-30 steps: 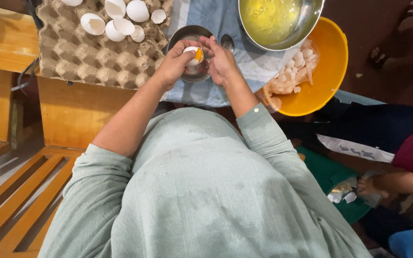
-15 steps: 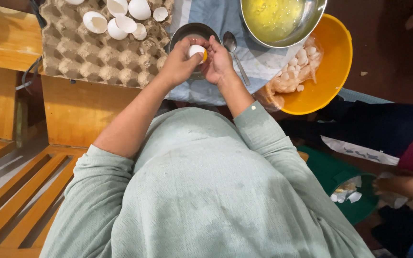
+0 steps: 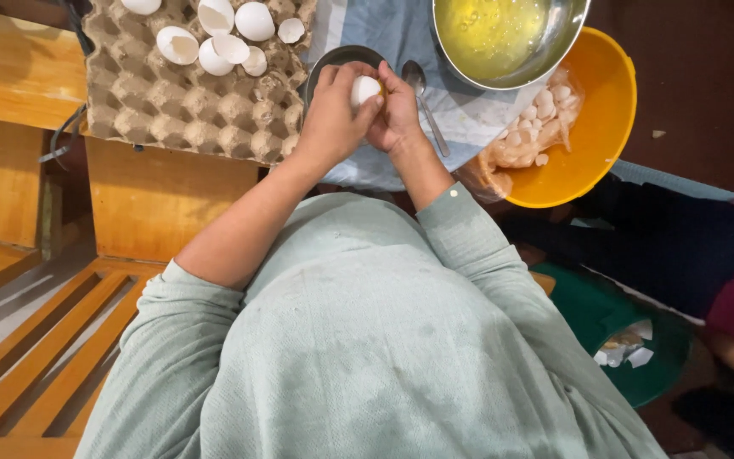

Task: Cracking eggs and separating the yolks from the whites into separate containers.

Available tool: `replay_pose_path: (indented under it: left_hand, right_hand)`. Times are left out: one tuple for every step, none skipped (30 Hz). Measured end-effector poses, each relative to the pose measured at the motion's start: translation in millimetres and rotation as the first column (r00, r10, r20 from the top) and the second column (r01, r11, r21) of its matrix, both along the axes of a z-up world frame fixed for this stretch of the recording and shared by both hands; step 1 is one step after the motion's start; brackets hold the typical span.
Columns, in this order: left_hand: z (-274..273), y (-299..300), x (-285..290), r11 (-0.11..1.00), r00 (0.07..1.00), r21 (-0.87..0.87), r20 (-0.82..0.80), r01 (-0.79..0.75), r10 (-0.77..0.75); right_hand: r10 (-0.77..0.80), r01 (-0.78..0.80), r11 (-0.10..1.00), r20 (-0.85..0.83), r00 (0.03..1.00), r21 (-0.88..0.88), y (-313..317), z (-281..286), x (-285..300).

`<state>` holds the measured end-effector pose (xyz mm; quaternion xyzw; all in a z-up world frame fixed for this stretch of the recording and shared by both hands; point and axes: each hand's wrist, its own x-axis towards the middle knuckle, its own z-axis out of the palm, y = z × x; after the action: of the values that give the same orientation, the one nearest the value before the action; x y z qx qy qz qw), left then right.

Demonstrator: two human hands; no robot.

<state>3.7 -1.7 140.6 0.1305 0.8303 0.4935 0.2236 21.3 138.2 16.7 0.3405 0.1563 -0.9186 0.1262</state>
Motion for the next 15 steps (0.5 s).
replay_pose_path:
  left_hand:
    - [1.5,-0.3,0.4,1.000,1.000,-0.003,0.000,0.001,-0.001]
    - [3.1,-0.4,-0.1,1.000,1.000,0.001,-0.016,0.006,-0.006]
    - [4.7,-0.4,-0.6,1.000,0.999,0.005,-0.031,0.012,-0.012]
    - [3.7,-1.3,-1.6,1.000,0.999,0.002,-0.032,0.012,-0.012]
    - [2.8,-2.3,-2.5,1.000,1.000,0.016,-0.026,0.015,-0.014]
    - [1.6,-2.9,-3.4,0.999,1.000,0.032,-0.021,0.018,-0.018]
    - [-0.3,-4.1,-4.6,0.999,1.000,0.030,-0.021,0.020,-0.019]
    - [-2.2,-4.8,-6.4,0.999,1.000,0.035,-0.009,0.006,-0.005]
    - [-4.2,-5.6,-8.3,0.999,1.000,0.040,0.002,-0.008,0.008]
    - [-1.4,-6.6,-10.4,0.999,1.000,0.039,0.005,-0.008,0.007]
    - [1.3,-7.8,-12.4,1.000,0.999,0.015,0.033,-0.015,0.015]
    - [4.1,-9.0,-14.9,1.000,0.998,-0.008,0.060,-0.023,0.023]
    - [2.9,-10.0,-16.3,1.000,0.998,-0.009,0.060,-0.023,0.023]
    - [1.7,-11.2,-17.9,0.999,0.997,0.039,0.066,-0.034,0.032]
    - [0.6,-12.6,-19.6,0.995,0.997,0.086,0.072,-0.046,0.040]
  right_hand:
    - [-0.001,0.001,1.000,0.000,1.000,-0.003,0.2,1.9,0.2]
    - [0.009,-0.009,1.000,0.005,1.000,-0.017,0.8,3.8,-0.4]
    - [0.018,-0.018,0.999,0.011,1.000,-0.031,1.4,5.8,-1.1]
    - [0.018,-0.017,0.999,0.011,1.000,-0.034,2.5,7.1,-1.5]
    - [0.030,-0.028,0.998,0.033,0.999,-0.057,3.6,8.3,-1.7]
    - [0.042,-0.037,0.996,0.054,0.998,-0.080,5.0,9.4,-1.8]
    - [0.040,-0.036,0.996,0.053,0.998,-0.082,4.5,7.7,-1.7]
    - [0.012,-0.008,0.999,0.078,0.997,-0.041,4.4,6.0,-2.1]
    - [-0.018,0.018,1.000,0.102,0.995,0.002,4.2,4.3,-2.6]
    - [-0.019,0.019,1.000,0.105,0.994,0.001,5.6,-2.5,-2.2]
    - [-0.021,0.021,1.000,0.107,0.994,0.005,6.7,-9.3,-1.8]
    - [-0.022,0.021,1.000,0.108,0.994,0.009,7.7,-16.1,-2.1]
    - [-0.022,0.021,1.000,0.109,0.994,0.009,7.1,-10.7,-1.3]
    - [-0.014,0.011,1.000,0.121,0.993,0.028,6.2,-5.1,-0.9]
    - [-0.006,-0.001,0.999,0.134,0.991,0.048,5.1,0.4,-0.7]
